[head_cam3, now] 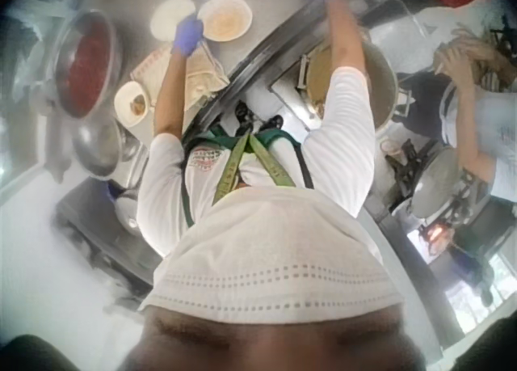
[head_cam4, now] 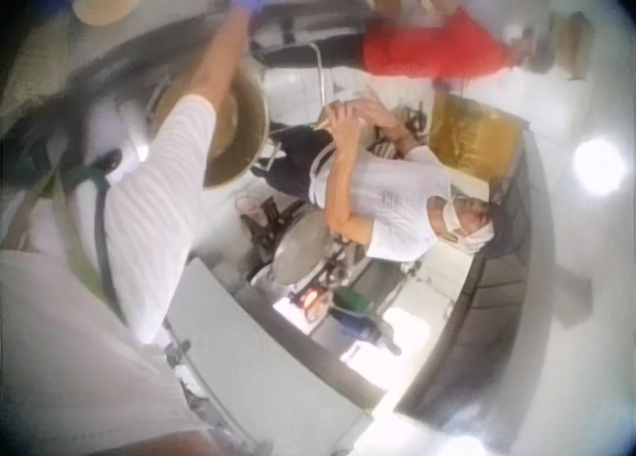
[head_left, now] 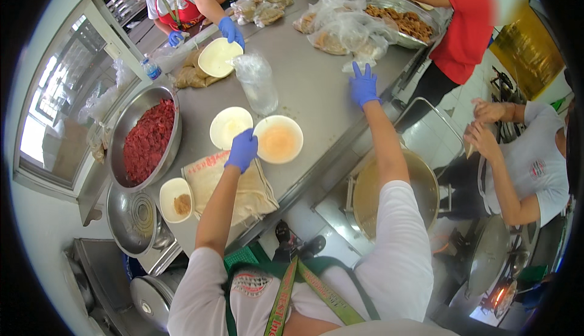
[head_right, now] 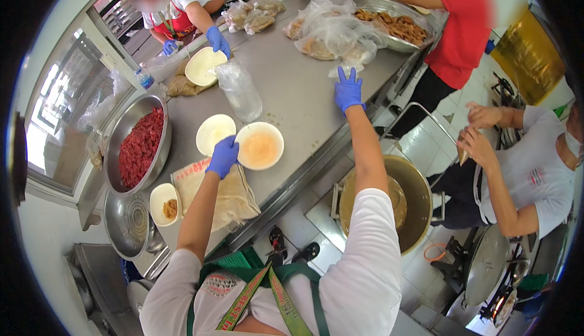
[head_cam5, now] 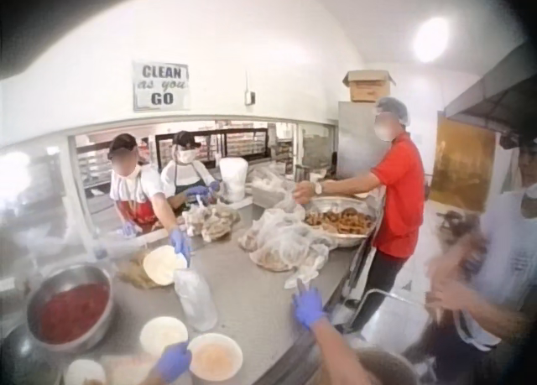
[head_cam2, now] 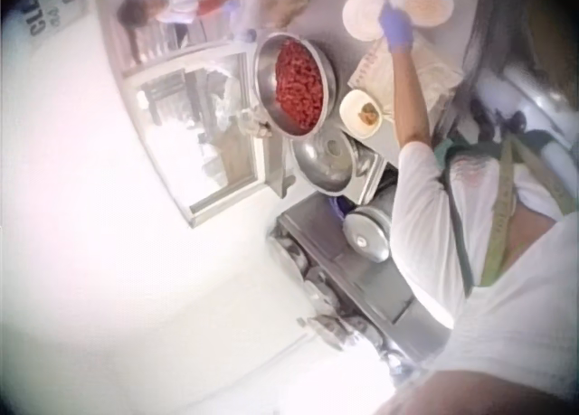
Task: The person ladles a thick soup from a large pot into disposable bowls and places them on a stainless steel counter. They also handle plastic bags and other bowls while working alongside other staff in a busy kitchen.
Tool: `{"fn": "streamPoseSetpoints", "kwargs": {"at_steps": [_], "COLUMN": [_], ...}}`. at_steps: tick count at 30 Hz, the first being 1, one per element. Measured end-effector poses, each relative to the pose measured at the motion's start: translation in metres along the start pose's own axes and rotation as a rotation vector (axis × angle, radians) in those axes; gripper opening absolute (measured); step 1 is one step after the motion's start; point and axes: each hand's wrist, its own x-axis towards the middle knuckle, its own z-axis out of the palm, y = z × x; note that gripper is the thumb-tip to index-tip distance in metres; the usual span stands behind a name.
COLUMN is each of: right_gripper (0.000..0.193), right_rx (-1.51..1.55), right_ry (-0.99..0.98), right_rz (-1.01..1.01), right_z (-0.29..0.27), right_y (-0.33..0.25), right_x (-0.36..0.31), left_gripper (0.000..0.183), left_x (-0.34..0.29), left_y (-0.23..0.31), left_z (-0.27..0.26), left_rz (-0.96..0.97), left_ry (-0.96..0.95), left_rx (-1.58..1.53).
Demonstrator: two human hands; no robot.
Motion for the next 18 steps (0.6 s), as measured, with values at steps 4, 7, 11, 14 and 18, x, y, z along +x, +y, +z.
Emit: {"fn": "streamPoseSetpoints", "kwargs": {"at_steps": [4,7,11,14,18], "right_gripper": [0.034,0.016,0.013,0.015,0.018], "right_rx": [0.027,0.747,1.471,1.662,1.569], "right_ry": [0.030,0.111,-0.307,-0.347,-0.231], "right_rz": [0.007,-0.020,-0.034,-0.095,-0.152], "right_z": [0.027,-0.031,-0.153,-0.207,-0.214], "right_y": [0.020,0.026,-0.034,-0.060,-0.071], "right_x": [0.027,0.044,0.041,0.012,-0.008], "left_gripper": [0.027,0.026,0.052,0.057,0.053], "left_x": [-0.015,-0.012,0.029,0.047,0.070], "left_y": [0.024,0.084,0.160,0.209,0.195], "left_z": [-0.003,-0.028,-0.027,-0.023,-0.023], "left_rz": [0.214,0.305,0.412,0.417,0.341], "left_ry": [0.154,0.079,0.086,0.222,-0.072], "left_rx": [0.366,0.116,-0.405,-0.226,-0.349]}}
